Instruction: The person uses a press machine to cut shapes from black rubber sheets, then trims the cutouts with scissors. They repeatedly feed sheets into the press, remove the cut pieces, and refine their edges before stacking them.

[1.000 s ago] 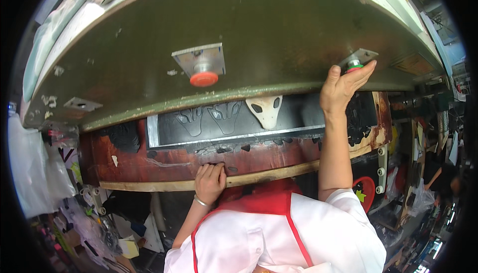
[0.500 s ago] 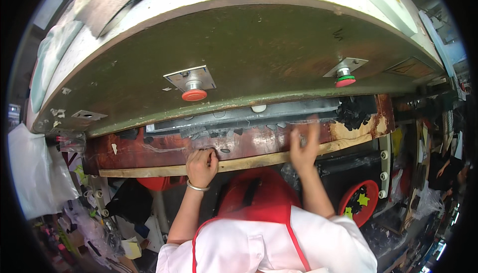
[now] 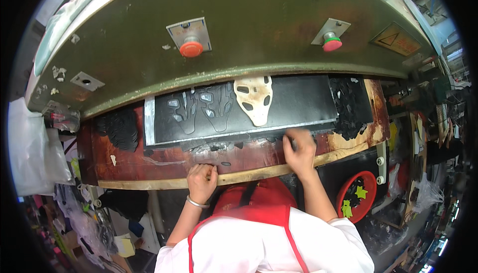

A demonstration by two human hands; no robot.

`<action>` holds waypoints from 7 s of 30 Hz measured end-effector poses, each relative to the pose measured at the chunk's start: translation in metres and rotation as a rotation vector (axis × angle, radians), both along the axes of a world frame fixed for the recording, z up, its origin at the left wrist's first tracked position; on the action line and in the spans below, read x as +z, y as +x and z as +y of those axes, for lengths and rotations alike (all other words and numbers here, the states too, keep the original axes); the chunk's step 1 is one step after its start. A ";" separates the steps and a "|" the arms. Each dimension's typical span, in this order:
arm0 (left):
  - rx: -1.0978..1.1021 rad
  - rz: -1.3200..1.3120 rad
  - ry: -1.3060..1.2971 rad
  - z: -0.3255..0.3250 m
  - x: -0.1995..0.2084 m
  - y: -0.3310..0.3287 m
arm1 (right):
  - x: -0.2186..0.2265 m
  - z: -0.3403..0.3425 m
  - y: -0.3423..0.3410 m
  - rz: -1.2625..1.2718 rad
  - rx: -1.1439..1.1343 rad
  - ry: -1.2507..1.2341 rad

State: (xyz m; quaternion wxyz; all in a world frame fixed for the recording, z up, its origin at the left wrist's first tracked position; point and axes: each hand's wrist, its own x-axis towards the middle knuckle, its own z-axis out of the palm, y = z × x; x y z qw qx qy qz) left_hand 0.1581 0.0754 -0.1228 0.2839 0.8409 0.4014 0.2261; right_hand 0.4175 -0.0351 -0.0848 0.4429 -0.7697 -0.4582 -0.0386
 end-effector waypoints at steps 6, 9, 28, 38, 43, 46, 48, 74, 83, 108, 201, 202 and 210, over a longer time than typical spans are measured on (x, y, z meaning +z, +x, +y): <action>-0.056 -0.090 0.150 -0.001 0.017 0.002 | -0.004 0.040 -0.029 0.009 0.166 -0.387; -0.052 -0.072 0.229 -0.002 0.014 0.004 | -0.012 0.024 -0.056 0.068 0.067 -0.237; -0.139 -0.038 0.413 -0.061 -0.015 0.004 | 0.008 -0.092 -0.023 1.059 0.030 0.421; -0.120 0.007 0.392 -0.072 -0.007 0.005 | 0.018 -0.143 -0.008 0.637 -0.085 0.363; -0.126 0.028 0.349 -0.072 0.002 0.008 | 0.000 -0.100 -0.003 0.377 -0.178 -0.028; -0.115 0.014 0.357 -0.066 0.001 0.012 | -0.016 -0.081 -0.006 0.094 -0.232 -0.154; -0.099 0.010 0.351 -0.062 -0.001 0.016 | -0.023 -0.078 0.000 0.072 -0.242 -0.164; -0.092 0.040 0.267 0.052 -0.019 0.059 | 0.051 0.119 0.154 -0.319 -0.426 0.264; -0.041 0.071 0.284 0.046 -0.017 0.058 | 0.008 0.050 0.123 -0.085 -0.242 0.082; 0.126 0.094 0.318 -0.012 -0.042 0.020 | 0.261 -0.063 0.501 -0.108 -1.118 0.101; 0.108 0.061 0.173 -0.077 0.032 -0.079 | 0.001 -0.097 0.014 -0.037 -0.168 -0.281; 0.190 -0.033 0.286 -0.065 0.031 -0.082 | 0.001 -0.085 0.018 -0.061 -0.140 -0.287; 0.658 0.429 0.389 -0.036 0.000 -0.083 | -0.022 -0.080 -0.005 0.049 -0.120 -0.140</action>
